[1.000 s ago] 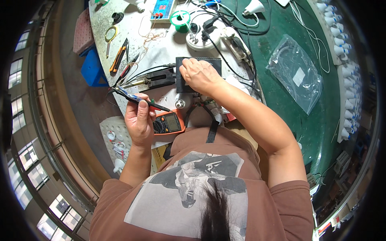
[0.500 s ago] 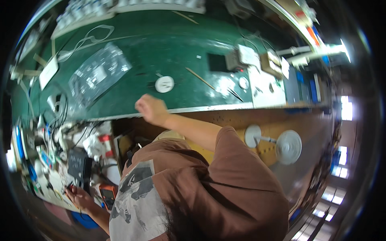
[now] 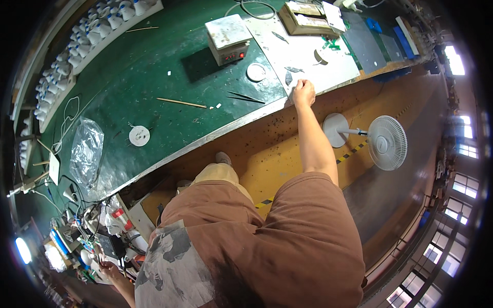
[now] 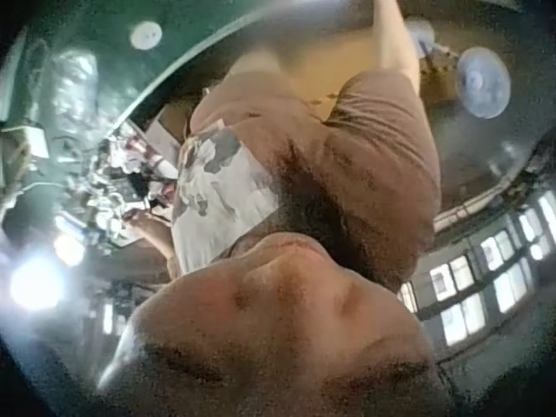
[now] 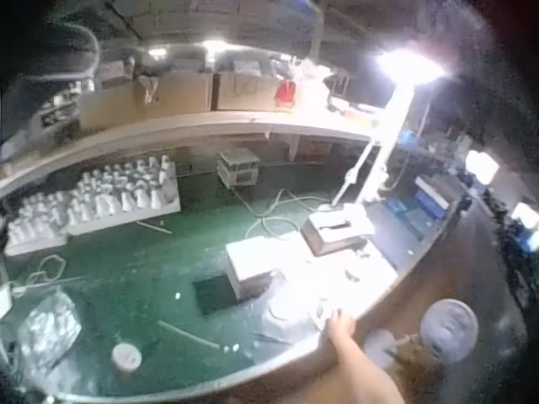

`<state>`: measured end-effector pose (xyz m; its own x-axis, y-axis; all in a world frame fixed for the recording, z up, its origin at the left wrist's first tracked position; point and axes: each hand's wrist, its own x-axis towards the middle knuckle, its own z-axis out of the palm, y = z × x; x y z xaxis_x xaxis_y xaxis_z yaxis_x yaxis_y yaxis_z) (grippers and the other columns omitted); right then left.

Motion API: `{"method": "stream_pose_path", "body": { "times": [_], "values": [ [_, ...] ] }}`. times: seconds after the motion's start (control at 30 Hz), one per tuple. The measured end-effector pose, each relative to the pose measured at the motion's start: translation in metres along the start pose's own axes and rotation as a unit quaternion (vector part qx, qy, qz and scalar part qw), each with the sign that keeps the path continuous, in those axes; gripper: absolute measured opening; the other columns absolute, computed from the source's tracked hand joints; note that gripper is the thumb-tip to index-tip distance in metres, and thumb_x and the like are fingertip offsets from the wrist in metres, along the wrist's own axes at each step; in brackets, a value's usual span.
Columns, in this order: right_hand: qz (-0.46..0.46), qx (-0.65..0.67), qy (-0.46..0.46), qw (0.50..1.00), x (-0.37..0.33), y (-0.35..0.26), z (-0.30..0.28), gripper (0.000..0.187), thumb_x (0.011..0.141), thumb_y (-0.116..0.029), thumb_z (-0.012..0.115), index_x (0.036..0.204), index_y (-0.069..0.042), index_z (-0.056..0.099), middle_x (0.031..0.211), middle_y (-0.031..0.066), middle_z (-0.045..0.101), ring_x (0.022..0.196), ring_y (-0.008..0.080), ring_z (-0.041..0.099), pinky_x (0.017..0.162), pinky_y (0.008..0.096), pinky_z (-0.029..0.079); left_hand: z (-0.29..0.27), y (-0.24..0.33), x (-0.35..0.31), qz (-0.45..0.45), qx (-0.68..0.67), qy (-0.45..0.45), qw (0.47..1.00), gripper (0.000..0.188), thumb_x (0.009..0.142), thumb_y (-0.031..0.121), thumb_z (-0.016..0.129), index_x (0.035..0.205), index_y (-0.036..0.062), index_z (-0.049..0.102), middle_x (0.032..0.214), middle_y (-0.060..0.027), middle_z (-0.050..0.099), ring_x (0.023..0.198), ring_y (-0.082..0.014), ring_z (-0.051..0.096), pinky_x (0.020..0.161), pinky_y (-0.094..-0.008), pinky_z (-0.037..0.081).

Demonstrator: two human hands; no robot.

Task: The person solders wires and circuit board components to LED panels with a soldering iron, then tests the connections with a multimeter.

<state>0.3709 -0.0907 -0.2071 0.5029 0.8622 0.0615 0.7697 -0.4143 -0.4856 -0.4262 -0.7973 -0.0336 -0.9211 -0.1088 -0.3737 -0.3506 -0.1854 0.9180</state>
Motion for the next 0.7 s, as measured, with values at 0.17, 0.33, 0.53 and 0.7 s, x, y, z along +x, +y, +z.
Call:
{"method": "stream_pose_path", "body": {
  "times": [0.17,0.33,0.53,0.7],
  "values": [
    [-0.038,-0.039,-0.016,0.998,0.025,0.018,-0.010,0.026,0.097,-0.031,0.060,0.104,-0.009,0.071,0.109,0.0123,0.070,0.105,0.0331,0.066,0.092,0.0434,0.050,0.000,0.011,-0.002,-0.011,0.001,0.011,1.000,0.026,0.103,0.030,0.057,0.096,0.0060,0.062,0.079,0.0001,0.062,0.062,-0.0092,0.057,0.050,-0.0201,0.049],
    [-0.103,-0.080,-0.031,0.991,0.031,0.033,-0.019,0.023,0.097,-0.029,0.060,0.103,-0.009,0.070,0.107,0.0115,0.069,0.102,0.0322,0.066,0.089,0.0427,0.051,0.009,0.016,-0.007,-0.017,0.009,0.012,1.000,0.025,0.103,0.030,0.056,0.095,0.0063,0.061,0.079,0.0000,0.062,0.061,-0.0097,0.057,0.050,-0.0207,0.049],
    [-0.139,-0.054,-0.035,0.988,0.028,0.046,-0.021,0.019,0.096,-0.026,0.062,0.101,-0.009,0.069,0.103,0.0112,0.069,0.095,0.0313,0.067,0.085,0.0408,0.052,0.019,0.020,-0.010,-0.022,0.019,0.015,0.999,0.025,0.103,0.029,0.055,0.095,0.0067,0.061,0.078,-0.0002,0.062,0.061,-0.0103,0.058,0.050,-0.0215,0.050],
    [-0.140,-0.026,-0.066,0.988,0.031,0.054,-0.022,0.017,0.096,-0.027,0.063,0.100,-0.012,0.069,0.105,0.0077,0.069,0.098,0.0301,0.067,0.087,0.0418,0.052,0.022,0.022,-0.012,-0.026,0.028,0.018,0.999,0.024,0.103,0.029,0.055,0.094,0.0070,0.061,0.077,-0.0004,0.062,0.061,-0.0108,0.058,0.050,-0.0221,0.051]
  ]
}}
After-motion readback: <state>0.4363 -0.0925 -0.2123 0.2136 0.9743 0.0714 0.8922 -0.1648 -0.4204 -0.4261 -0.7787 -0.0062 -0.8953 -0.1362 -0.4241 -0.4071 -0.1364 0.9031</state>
